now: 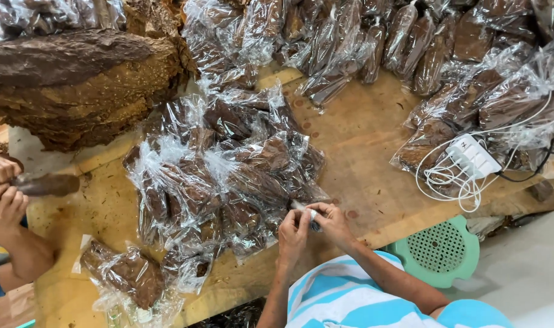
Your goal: Packaging brown blocks into individual plastic bags on a wooden table.
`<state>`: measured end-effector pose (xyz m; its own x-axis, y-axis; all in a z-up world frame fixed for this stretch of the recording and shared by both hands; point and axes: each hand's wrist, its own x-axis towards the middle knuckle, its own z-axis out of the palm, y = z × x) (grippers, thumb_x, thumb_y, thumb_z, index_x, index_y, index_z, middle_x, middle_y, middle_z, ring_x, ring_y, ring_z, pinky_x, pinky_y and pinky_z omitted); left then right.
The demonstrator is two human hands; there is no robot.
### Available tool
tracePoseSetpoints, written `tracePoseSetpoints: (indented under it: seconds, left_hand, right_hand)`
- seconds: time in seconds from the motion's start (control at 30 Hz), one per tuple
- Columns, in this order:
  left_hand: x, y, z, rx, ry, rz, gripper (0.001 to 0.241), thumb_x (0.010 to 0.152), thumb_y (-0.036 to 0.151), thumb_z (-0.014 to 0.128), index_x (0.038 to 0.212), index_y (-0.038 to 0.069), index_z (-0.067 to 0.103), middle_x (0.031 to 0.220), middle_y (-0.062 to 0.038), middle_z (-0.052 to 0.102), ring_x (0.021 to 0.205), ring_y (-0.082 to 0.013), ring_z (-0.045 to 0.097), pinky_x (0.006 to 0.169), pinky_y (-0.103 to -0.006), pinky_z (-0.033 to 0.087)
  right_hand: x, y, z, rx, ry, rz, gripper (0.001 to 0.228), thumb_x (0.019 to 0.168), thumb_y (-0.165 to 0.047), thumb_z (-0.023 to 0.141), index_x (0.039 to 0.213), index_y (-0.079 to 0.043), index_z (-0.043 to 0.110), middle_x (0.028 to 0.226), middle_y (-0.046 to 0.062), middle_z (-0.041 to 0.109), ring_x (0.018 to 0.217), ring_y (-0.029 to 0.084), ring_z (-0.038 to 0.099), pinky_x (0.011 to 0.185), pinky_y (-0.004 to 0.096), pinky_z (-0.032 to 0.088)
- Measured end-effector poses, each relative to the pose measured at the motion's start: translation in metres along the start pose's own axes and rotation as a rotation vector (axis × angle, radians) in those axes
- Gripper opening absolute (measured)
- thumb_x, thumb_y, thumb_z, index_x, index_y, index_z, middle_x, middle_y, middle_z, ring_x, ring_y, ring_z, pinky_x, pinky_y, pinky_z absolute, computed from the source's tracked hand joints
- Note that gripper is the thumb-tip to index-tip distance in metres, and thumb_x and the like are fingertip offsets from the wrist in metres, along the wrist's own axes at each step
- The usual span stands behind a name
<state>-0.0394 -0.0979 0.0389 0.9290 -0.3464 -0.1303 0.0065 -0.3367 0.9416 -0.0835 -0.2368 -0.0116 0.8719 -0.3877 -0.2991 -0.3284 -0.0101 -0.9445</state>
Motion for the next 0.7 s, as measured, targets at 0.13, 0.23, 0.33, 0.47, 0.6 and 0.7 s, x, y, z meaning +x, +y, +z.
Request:
tracePoseSetpoints:
  seconds: [0.13, 0.23, 0.33, 0.47, 0.6, 0.7]
  left_hand:
    - [0.0, -0.003, -0.007, 0.06, 0.007, 0.183, 0.012, 0.088, 0.017, 0.08, 0.095, 0.011, 0.073, 0.075, -0.012, 0.067, 0.068, -0.0318, 0.069, 0.061, -0.0381, 0.055]
    - [-0.002, -0.021, -0.008, 0.112, 0.001, 0.261, 0.024, 0.08, 0.018, 0.086, 0.1, 0.012, 0.075, 0.078, -0.007, 0.064, 0.07, -0.028, 0.069, 0.062, -0.038, 0.056]
    - [-0.007, -0.024, -0.003, 0.186, 0.065, 0.288, 0.018, 0.082, 0.023, 0.084, 0.097, 0.016, 0.077, 0.077, -0.004, 0.066, 0.067, -0.0289, 0.068, 0.066, -0.0393, 0.056]
    - [-0.01, -0.043, 0.014, 0.307, 0.19, 0.304, 0.01, 0.082, 0.023, 0.079, 0.092, 0.021, 0.076, 0.075, 0.001, 0.063, 0.066, -0.0245, 0.067, 0.069, -0.035, 0.055]
    - [-0.006, -0.061, 0.023, 0.426, 0.287, 0.309, 0.006, 0.077, 0.022, 0.075, 0.082, 0.023, 0.072, 0.074, 0.005, 0.064, 0.068, -0.0202, 0.067, 0.075, -0.0321, 0.052]
    - [-0.004, -0.063, 0.015, 0.384, 0.25, 0.221, 0.005, 0.083, 0.021, 0.074, 0.088, 0.021, 0.073, 0.075, 0.0, 0.064, 0.069, -0.024, 0.068, 0.077, -0.035, 0.053]
  right_hand:
    - [-0.008, -0.014, 0.009, 0.221, 0.025, 0.134, 0.02, 0.095, -0.011, 0.069, 0.109, -0.011, 0.082, 0.087, 0.002, 0.075, 0.082, 0.01, 0.059, 0.083, 0.027, 0.052]
    - [-0.008, -0.01, 0.014, 0.214, 0.052, 0.147, 0.018, 0.095, -0.011, 0.069, 0.108, -0.01, 0.082, 0.085, 0.003, 0.074, 0.076, 0.009, 0.06, 0.073, 0.022, 0.052]
    - [-0.006, 0.003, 0.015, 0.182, 0.067, 0.137, 0.016, 0.093, -0.01, 0.071, 0.105, -0.011, 0.081, 0.081, 0.004, 0.074, 0.07, 0.008, 0.06, 0.066, 0.022, 0.052]
    - [0.004, 0.032, 0.015, 0.113, 0.08, 0.034, 0.011, 0.088, -0.01, 0.075, 0.097, -0.012, 0.081, 0.081, 0.004, 0.071, 0.073, 0.009, 0.06, 0.068, 0.024, 0.052]
    - [-0.005, 0.014, 0.01, -0.104, 0.089, -0.164, 0.007, 0.084, -0.012, 0.078, 0.09, -0.012, 0.081, 0.085, 0.007, 0.069, 0.084, 0.019, 0.065, 0.081, 0.032, 0.052]
    - [-0.003, 0.007, 0.009, -0.184, 0.053, -0.271, 0.004, 0.085, -0.014, 0.079, 0.089, -0.014, 0.081, 0.083, 0.005, 0.068, 0.087, 0.021, 0.063, 0.085, 0.034, 0.051]
